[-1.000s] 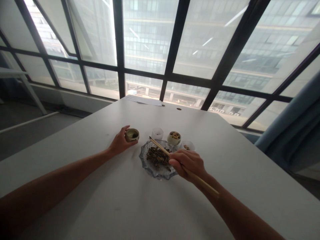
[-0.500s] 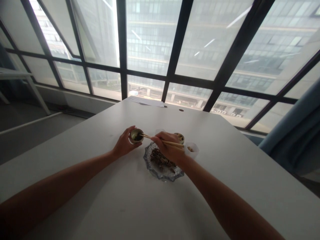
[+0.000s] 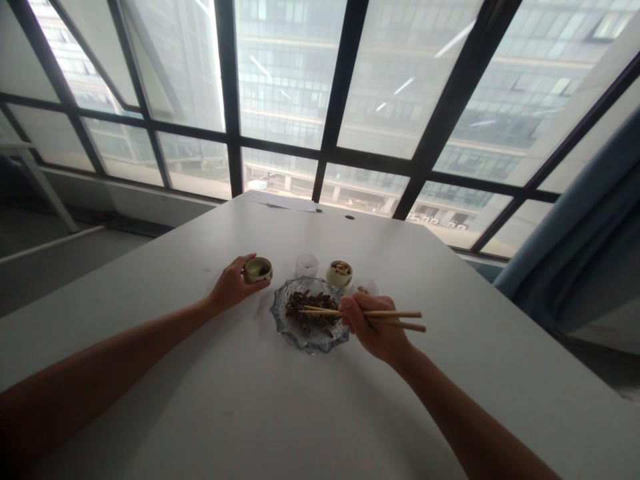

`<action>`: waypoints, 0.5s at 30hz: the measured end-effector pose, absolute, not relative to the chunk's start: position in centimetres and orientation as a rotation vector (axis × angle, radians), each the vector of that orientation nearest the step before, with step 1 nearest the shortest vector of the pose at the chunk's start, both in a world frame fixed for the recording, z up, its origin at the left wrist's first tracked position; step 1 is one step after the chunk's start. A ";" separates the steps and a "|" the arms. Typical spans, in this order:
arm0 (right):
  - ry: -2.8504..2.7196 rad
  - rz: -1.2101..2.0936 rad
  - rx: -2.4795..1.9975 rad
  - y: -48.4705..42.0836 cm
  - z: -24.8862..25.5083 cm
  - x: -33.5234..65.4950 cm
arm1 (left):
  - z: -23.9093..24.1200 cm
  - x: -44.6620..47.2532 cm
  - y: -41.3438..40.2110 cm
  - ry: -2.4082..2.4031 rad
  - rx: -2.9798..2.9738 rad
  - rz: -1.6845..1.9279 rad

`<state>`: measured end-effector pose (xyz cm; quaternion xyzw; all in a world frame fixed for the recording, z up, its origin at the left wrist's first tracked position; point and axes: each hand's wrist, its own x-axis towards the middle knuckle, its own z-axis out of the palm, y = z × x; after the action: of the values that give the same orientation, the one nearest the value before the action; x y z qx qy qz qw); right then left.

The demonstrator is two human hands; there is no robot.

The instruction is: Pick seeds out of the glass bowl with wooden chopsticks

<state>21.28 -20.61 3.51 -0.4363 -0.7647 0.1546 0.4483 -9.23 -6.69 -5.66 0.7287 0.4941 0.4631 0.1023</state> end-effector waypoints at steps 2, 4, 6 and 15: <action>-1.929 0.421 -1.092 -20.5 3.0 21.6 | -5.6 -9.3 -6.7 1.467 2.143 1.360; -1.928 0.435 -1.097 -20.3 2.4 21.9 | -5.5 -9.3 -6.8 1.467 2.135 1.356; -1.903 0.409 -1.104 -20.0 1.9 22.2 | -5.5 -9.3 -6.8 1.471 2.126 1.352; -1.945 0.367 -1.071 -19.6 1.6 21.9 | -5.7 -9.4 -6.6 1.490 2.157 1.321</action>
<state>21.91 -19.55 1.65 -0.4294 -0.7799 0.1471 0.4309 -9.37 -6.61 -5.74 0.7310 0.5047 0.4477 0.1027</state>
